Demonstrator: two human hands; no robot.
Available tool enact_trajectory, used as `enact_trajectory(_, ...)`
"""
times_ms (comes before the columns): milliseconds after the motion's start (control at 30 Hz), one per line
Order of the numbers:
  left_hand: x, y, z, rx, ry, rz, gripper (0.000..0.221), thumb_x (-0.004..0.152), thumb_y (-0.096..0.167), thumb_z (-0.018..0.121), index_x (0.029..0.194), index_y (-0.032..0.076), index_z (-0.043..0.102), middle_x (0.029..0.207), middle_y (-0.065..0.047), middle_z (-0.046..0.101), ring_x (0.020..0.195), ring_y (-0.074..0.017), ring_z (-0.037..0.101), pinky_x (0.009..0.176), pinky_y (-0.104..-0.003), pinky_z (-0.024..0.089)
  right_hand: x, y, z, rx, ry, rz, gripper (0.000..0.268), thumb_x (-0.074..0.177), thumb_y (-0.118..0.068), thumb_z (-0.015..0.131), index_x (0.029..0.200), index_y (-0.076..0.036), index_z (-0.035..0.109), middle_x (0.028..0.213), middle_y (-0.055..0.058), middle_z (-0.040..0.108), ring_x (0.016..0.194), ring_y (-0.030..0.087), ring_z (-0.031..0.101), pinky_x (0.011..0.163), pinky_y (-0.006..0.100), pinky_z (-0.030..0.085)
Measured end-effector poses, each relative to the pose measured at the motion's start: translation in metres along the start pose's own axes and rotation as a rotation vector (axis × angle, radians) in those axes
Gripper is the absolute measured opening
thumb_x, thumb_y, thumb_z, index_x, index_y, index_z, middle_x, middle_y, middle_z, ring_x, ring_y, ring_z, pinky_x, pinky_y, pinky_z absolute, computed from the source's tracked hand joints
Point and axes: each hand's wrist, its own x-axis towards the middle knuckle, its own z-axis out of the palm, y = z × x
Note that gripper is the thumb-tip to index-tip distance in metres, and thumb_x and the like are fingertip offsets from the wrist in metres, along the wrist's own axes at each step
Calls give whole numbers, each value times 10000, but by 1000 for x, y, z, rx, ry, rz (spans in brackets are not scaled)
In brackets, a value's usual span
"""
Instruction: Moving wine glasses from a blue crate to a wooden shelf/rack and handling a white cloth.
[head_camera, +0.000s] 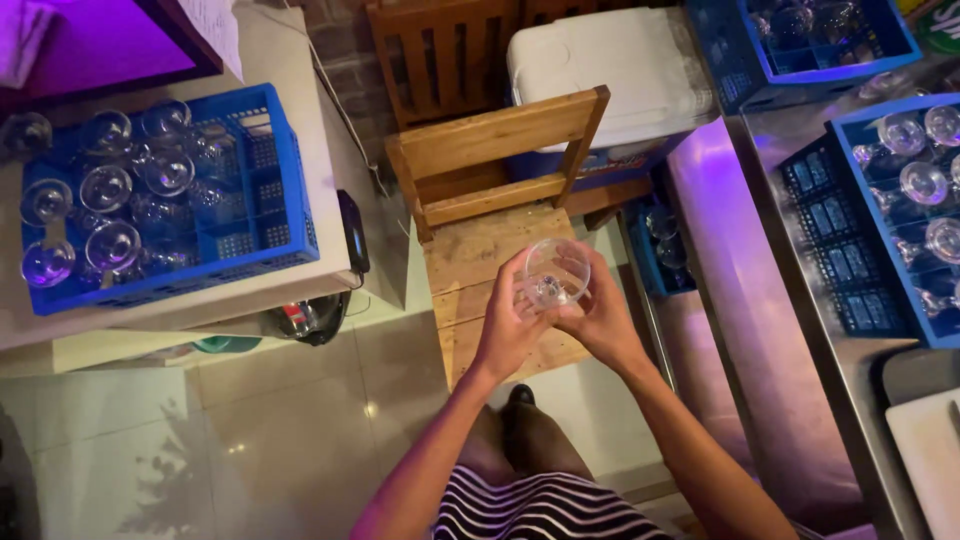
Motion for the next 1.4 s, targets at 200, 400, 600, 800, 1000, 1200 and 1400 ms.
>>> enact_trajectory(200,14,-35,1,84,-21,84,894,829,69,860,1557,81,341,1461,-127,506,1359,-269,539,1126,-397,507,-2,18,-31,-156,38,50,904,740,4,857,1519,-117,414,1457,43,535,1343,214,559,1075,387,543)
enact_trajectory(400,45,-90,3,76,-12,103,901,794,70,888,1540,73,382,1507,-106,411,1392,-267,519,1136,-407,507,16,55,-64,-240,72,156,830,726,5,868,1453,-110,486,1377,37,601,1275,202,606,1009,367,559)
enact_trajectory(600,98,-180,1,135,146,133,913,760,53,905,1547,77,443,1476,-133,540,1313,-262,574,1033,-378,573,64,149,-111,-211,-10,124,846,718,14,853,1464,-91,469,1440,54,588,1298,214,605,1060,356,533)
enact_trajectory(800,136,-209,-4,229,244,58,916,756,53,863,1543,136,402,1505,-60,500,1291,-201,575,955,-334,605,109,207,-129,-247,-54,157,843,735,55,832,1488,-83,479,1418,95,618,1303,232,616,1071,367,530)
enact_trajectory(1000,167,-268,-31,195,222,50,913,813,-21,813,1595,138,369,1487,-104,581,1201,-219,645,962,-334,560,135,256,-131,-265,-23,116,898,713,89,814,1512,-91,446,1449,106,589,1296,230,613,1034,355,551)
enact_trajectory(1200,187,-289,-45,208,212,107,921,796,-40,817,1579,135,365,1519,-87,519,1238,-217,623,1004,-338,558,150,262,-124,-131,2,235,880,726,100,786,1509,-95,436,1458,84,578,1295,214,608,990,366,596)
enact_trajectory(1400,194,-303,-54,192,190,141,923,814,3,833,1595,137,360,1530,-107,508,1332,-222,566,1050,-350,538,156,270,-123,-223,10,209,876,731,108,795,1511,-82,442,1442,103,599,1292,228,618,1057,353,548)
